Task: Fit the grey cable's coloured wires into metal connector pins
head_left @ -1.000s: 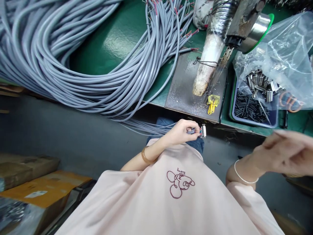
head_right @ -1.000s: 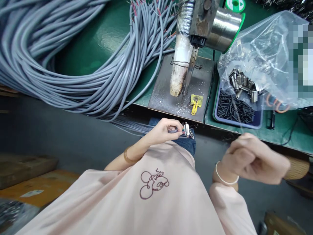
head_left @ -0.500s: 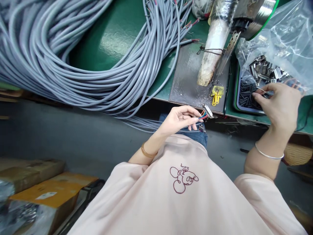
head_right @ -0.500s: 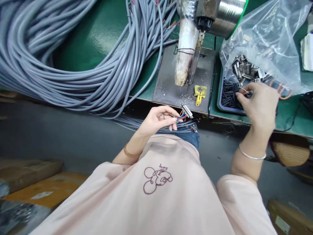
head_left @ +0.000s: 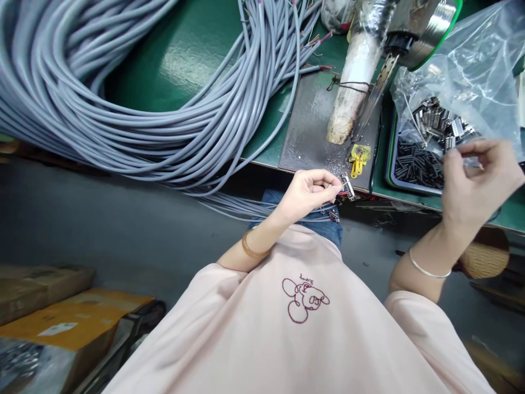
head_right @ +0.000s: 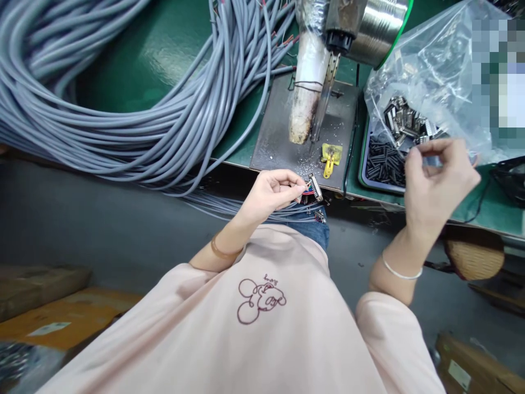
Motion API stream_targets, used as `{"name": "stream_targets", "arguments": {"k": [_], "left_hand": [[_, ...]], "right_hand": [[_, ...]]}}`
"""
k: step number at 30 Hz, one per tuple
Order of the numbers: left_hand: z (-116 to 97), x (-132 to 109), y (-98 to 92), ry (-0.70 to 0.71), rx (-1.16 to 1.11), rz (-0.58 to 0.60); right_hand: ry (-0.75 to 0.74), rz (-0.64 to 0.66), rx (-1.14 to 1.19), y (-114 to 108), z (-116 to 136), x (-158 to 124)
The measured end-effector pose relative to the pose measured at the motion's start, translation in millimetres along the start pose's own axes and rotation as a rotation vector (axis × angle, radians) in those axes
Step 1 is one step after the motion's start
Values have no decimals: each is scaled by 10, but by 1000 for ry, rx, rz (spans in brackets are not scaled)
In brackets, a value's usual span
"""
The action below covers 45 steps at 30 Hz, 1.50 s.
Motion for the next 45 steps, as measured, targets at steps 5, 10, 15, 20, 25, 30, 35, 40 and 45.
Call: {"name": "stream_targets", "arguments": {"k": [5,10,15,20,25,30,35,40,45], "left_hand": [[-10,-2,57,13,79,-31],[-33,-25,59,15,130,-44],[-38,-43,61,29,170,-26],[-42,-39,76,26,180,-8],[-27,-49,73,21,186,22],[14,-55,78,-8,60,107],[55,-62,78,-43,-57,178],[49,-73,67,-17,-118,145],[45,-65,49,7,-145,130]], "right_hand": [[155,354,487,101,731,-498],[101,453,514,347,917,-665],[76,505,521,390,893,-649],[29,538,530,368,917,-638],[-50,611,441,354,899,-615],[-105,646,411,340,919,-602],[-126,719,509,362,936,-590],[88,477,552,337,826,-594],[266,624,545,416,764,-663]]}}
Point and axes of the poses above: each hand's wrist, its own x-axis towards the middle knuckle, its own y-axis out of the palm, z = x × y, the point moved 2 cm from there along x, towards the middle knuckle, and after that the axes turned 6 degrees about x, right-handed, at the moved point
